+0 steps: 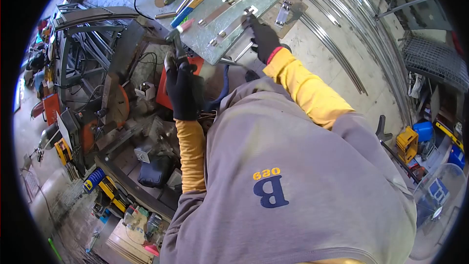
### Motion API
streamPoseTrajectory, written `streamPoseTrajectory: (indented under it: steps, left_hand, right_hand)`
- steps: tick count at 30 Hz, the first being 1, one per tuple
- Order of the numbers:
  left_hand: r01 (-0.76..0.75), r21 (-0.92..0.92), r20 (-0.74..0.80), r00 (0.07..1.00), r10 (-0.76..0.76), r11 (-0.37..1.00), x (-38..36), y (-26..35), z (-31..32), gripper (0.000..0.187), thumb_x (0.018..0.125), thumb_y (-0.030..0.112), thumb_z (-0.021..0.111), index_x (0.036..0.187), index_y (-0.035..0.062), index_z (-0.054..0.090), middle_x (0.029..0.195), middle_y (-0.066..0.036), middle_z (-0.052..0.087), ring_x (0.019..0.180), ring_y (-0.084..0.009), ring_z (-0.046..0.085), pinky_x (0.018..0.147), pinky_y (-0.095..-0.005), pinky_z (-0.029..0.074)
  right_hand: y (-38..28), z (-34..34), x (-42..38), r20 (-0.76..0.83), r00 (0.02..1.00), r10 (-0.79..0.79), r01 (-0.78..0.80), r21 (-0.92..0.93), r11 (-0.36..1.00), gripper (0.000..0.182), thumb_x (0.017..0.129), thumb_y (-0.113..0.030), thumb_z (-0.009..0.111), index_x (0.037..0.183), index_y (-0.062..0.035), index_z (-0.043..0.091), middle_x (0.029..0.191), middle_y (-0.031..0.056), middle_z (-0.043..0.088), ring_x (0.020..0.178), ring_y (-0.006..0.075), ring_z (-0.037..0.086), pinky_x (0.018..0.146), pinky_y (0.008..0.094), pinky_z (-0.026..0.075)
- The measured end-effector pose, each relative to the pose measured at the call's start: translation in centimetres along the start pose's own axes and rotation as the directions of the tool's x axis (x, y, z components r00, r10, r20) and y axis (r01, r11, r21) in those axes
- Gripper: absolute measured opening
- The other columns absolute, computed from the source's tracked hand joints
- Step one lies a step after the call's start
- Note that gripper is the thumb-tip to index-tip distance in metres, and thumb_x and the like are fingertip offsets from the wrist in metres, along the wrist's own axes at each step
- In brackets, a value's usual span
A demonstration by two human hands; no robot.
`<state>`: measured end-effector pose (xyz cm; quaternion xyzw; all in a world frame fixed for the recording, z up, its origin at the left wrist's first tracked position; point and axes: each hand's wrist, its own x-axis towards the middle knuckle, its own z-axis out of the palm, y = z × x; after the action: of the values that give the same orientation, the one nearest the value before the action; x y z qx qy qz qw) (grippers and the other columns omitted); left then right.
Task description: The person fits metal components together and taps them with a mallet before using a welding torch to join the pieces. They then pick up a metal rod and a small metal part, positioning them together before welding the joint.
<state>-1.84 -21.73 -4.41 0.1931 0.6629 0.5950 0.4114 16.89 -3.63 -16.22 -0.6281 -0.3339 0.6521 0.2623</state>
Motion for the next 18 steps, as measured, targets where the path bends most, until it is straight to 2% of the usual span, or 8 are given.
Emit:
streamPoseTrajectory:
  steps: [1,2,3,5,9,13,14,18]
  left_hand:
    - [-0.009,0.003,0.003,1.000,0.009,1.000,-0.1,-0.7,-0.6,0.036,0.104,0.029,0.060,0.134,0.0100,0.055,0.098,-0.004,0.065,0.066,-0.0127,0.061,0.049,-0.0283,0.051]
    - [-0.024,0.015,0.004,1.000,0.024,1.000,0.1,-1.8,-1.5,0.037,0.104,0.030,0.060,0.135,0.0101,0.053,0.099,-0.005,0.065,0.065,-0.0132,0.061,0.049,-0.0285,0.052]
    - [-0.038,0.026,0.001,0.999,0.038,0.999,-0.1,-1.7,-1.7,0.038,0.104,0.030,0.060,0.136,0.0101,0.052,0.100,-0.005,0.065,0.064,-0.0137,0.061,0.049,-0.0288,0.052]
    - [-0.020,0.001,0.008,1.000,0.020,1.000,-1.4,-1.8,-1.8,0.038,0.105,0.031,0.060,0.136,0.0098,0.052,0.098,-0.005,0.066,0.063,-0.0145,0.063,0.049,-0.0298,0.053]
    - [0.088,0.003,-0.050,0.995,-0.088,0.996,-3.1,-1.5,-0.9,0.036,0.105,0.029,0.058,0.135,0.0089,0.052,0.097,-0.007,0.067,0.061,-0.0152,0.063,0.049,-0.0307,0.053]
    - [0.125,0.008,-0.061,0.990,-0.124,0.992,-3.4,-1.6,-1.2,0.030,0.106,0.026,0.056,0.129,0.0069,0.056,0.097,-0.008,0.068,0.062,-0.0155,0.064,0.049,-0.0306,0.054]
    - [0.117,0.002,-0.066,0.991,-0.117,0.993,-3.5,-1.3,-1.1,0.028,0.106,0.026,0.055,0.126,0.0064,0.057,0.095,-0.009,0.068,0.062,-0.0156,0.064,0.050,-0.0307,0.054]
    - [0.123,-0.040,-0.074,0.989,-0.125,0.992,-3.2,-1.9,-0.8,0.028,0.106,0.025,0.055,0.126,0.0058,0.057,0.096,-0.009,0.068,0.063,-0.0158,0.065,0.050,-0.0308,0.054]
  right_hand:
    - [-1.4,1.1,-1.8,0.111,0.981,0.157,-0.169,0.113,0.979,0.064,0.089,-0.070,0.067,0.105,-0.0083,0.065,0.096,0.0046,0.060,0.088,0.0210,0.060,0.076,0.0385,0.051]
    - [-1.6,1.7,-1.7,0.177,0.979,0.102,-0.132,0.170,0.977,0.074,0.084,-0.068,0.072,0.113,0.0000,0.068,0.095,0.0092,0.067,0.081,0.0206,0.061,0.072,0.0381,0.053]
    - [-2.1,1.9,-1.2,0.274,0.952,0.140,-0.168,0.081,0.982,0.057,0.087,-0.066,0.072,0.102,-0.0110,0.065,0.092,0.0031,0.062,0.083,0.0190,0.063,0.071,0.0367,0.051]
    - [-2.6,1.1,-0.8,0.261,0.953,0.156,-0.126,-0.129,0.984,0.052,0.086,-0.059,0.076,0.100,-0.0102,0.066,0.088,0.0042,0.065,0.076,0.0194,0.067,0.067,0.0361,0.053]
    - [-3.7,-1.4,-0.2,0.453,0.866,0.210,-0.206,-0.057,0.977,0.043,0.093,-0.042,0.077,0.104,-0.0021,0.067,0.090,0.0105,0.073,0.075,0.0232,0.076,0.059,0.0375,0.061]
    - [-4.9,-4.0,-1.2,0.398,0.908,0.130,-0.105,-0.086,0.991,0.032,0.095,-0.029,0.071,0.101,0.0029,0.072,0.089,0.0138,0.075,0.073,0.0245,0.076,0.059,0.0370,0.062]
    - [-4.9,-4.7,-0.7,0.383,0.924,0.015,0.093,-0.264,0.960,0.029,0.094,-0.024,0.070,0.099,0.0041,0.072,0.086,0.0134,0.075,0.070,0.0229,0.075,0.061,0.0341,0.061]
    - [-6.7,-6.0,-1.8,0.485,0.847,-0.218,0.320,-0.138,0.937,0.031,0.093,-0.027,0.071,0.098,0.0035,0.073,0.083,0.0104,0.073,0.071,0.0162,0.068,0.068,0.0316,0.056]
